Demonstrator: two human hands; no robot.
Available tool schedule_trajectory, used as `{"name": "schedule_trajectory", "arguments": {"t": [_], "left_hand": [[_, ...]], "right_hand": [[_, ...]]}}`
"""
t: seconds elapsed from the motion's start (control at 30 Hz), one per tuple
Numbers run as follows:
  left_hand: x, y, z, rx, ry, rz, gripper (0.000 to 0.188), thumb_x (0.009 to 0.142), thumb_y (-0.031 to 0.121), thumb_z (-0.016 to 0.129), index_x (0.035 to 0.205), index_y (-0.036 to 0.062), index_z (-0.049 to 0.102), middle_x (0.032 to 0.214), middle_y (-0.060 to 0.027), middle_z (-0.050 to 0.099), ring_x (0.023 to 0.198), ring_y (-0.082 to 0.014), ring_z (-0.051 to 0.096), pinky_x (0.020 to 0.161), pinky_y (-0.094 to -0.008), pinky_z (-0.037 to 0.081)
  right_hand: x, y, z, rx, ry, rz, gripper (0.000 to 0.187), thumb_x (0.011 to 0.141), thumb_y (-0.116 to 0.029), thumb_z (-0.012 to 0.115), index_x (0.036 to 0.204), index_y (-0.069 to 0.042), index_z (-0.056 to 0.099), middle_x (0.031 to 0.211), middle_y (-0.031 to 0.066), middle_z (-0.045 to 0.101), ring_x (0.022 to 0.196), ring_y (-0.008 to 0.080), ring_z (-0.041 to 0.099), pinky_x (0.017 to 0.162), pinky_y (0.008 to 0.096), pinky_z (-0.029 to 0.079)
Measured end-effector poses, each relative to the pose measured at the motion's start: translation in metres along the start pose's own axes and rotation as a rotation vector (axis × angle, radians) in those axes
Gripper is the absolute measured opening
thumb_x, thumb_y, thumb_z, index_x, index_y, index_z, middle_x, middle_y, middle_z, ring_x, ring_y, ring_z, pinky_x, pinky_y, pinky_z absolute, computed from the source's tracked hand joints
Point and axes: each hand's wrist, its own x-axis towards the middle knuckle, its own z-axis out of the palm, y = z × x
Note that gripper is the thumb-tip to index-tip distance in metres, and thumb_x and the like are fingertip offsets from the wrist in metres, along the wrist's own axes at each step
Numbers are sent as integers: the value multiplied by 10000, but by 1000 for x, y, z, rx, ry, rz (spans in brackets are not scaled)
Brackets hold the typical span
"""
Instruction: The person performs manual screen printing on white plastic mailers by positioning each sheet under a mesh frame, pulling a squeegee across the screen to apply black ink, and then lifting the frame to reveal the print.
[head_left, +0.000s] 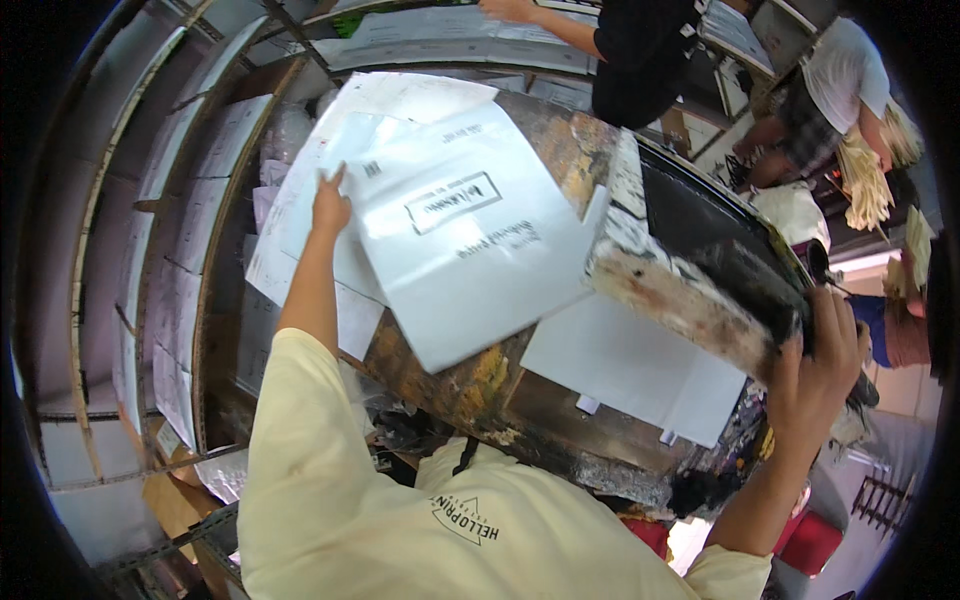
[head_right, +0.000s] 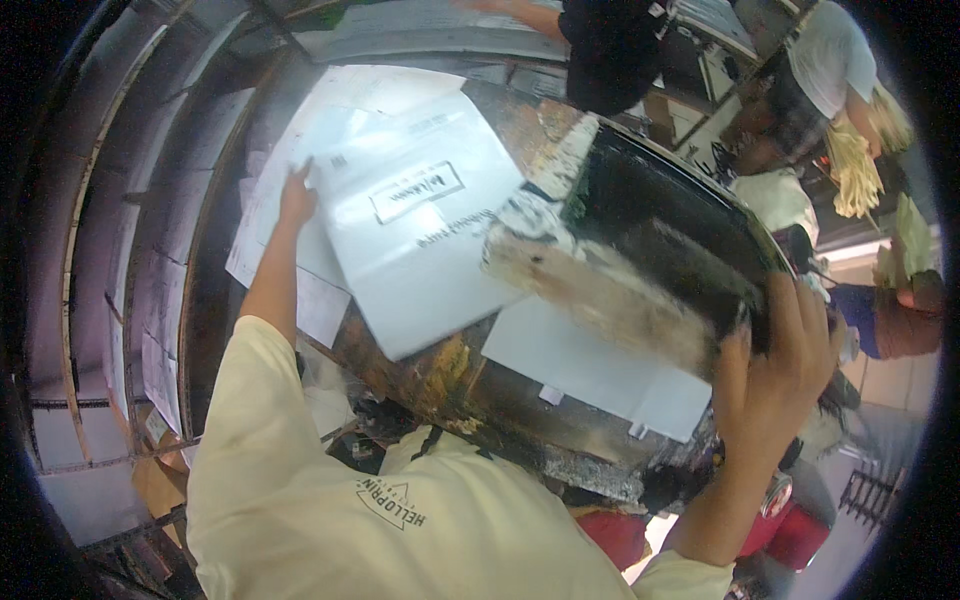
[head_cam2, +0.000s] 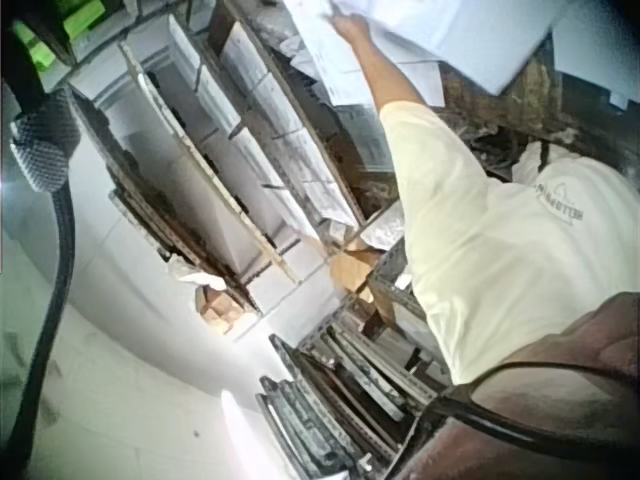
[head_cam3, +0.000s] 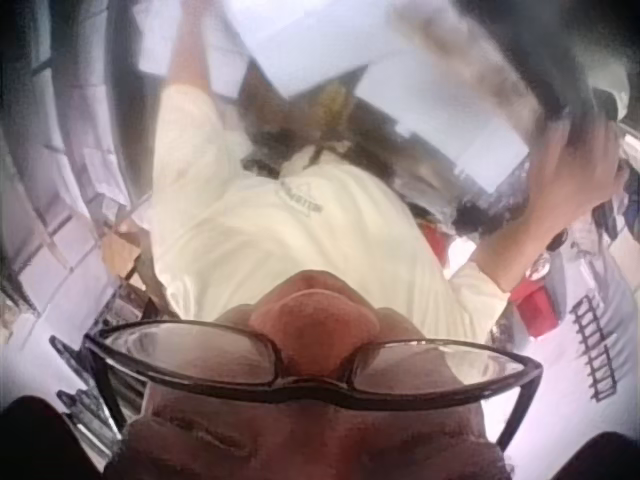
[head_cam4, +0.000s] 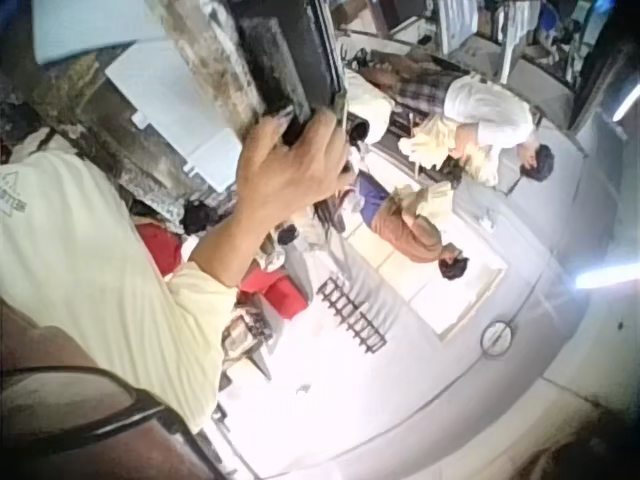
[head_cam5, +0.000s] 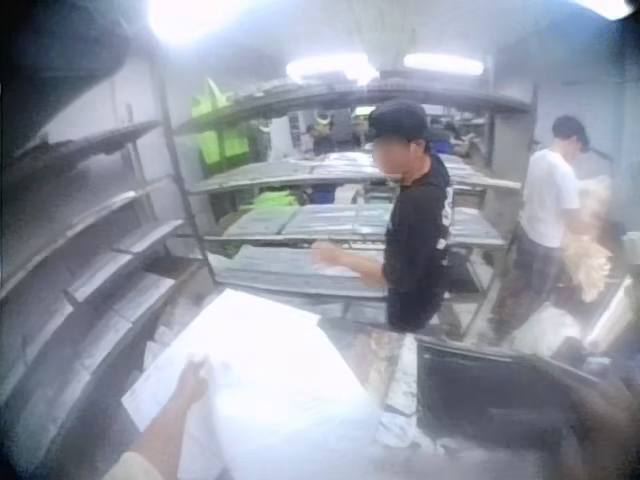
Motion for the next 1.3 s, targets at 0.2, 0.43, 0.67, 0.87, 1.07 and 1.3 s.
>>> {"name": "schedule_trajectory", "arguments": {"t": [0.2,0.43,0.67,0.87,1.07,1.3], "left_hand": [[-103,297,-17,-816,-637,5,1041,800,237,945,1618,-29,359,1457,-270,584,1130,-245,665,970,-342,540],[-256,295,31,-584,-573,-47,1131,637,381,1021,1541,-31,479,1472,-206,583,1333,-334,573,1144,-434,433],[-321,219,128,-137,-404,199,1195,547,549,1006,1551,96,544,1144,-108,550,1103,-339,527,1023,-457,447],[-316,223,127,-78,-495,111,1021,507,483,1019,1354,43,658,1157,-158,547,1137,-364,522,976,-483,444],[-320,209,129,-53,-508,198,1287,471,635,964,1567,111,538,1066,-121,535,1005,-332,529,893,-473,447],[-316,208,131,-138,-493,191,1293,479,618,969,1591,138,515,1104,-125,550,1011,-336,539,889,-479,452]], "right_hand": [[-22,-19,16,58,97,78,660,816,-295,695,1404,-13,594,1016,164,668,957,381,627,903,501,439],[-148,-49,79,128,-354,-41,339,924,-426,732,1085,-128,761,1051,97,641,1049,301,597,894,478,448],[-261,-73,199,305,-373,-32,458,868,-359,793,1223,-84,706,1041,102,656,1023,315,622,903,464,530],[-241,-71,234,304,-401,-47,572,786,-348,874,1254,-82,680,1141,115,658,1064,324,621,950,511,567],[-113,-6,323,253,-274,-36,524,803,-356,852,1229,-107,675,1097,95,641,1018,326,607,858,486,560],[31,73,385,190,-379,-6,411,944,-463,709,1212,-152,704,1144,101,697,1069,352,665,854,504,567]]}}
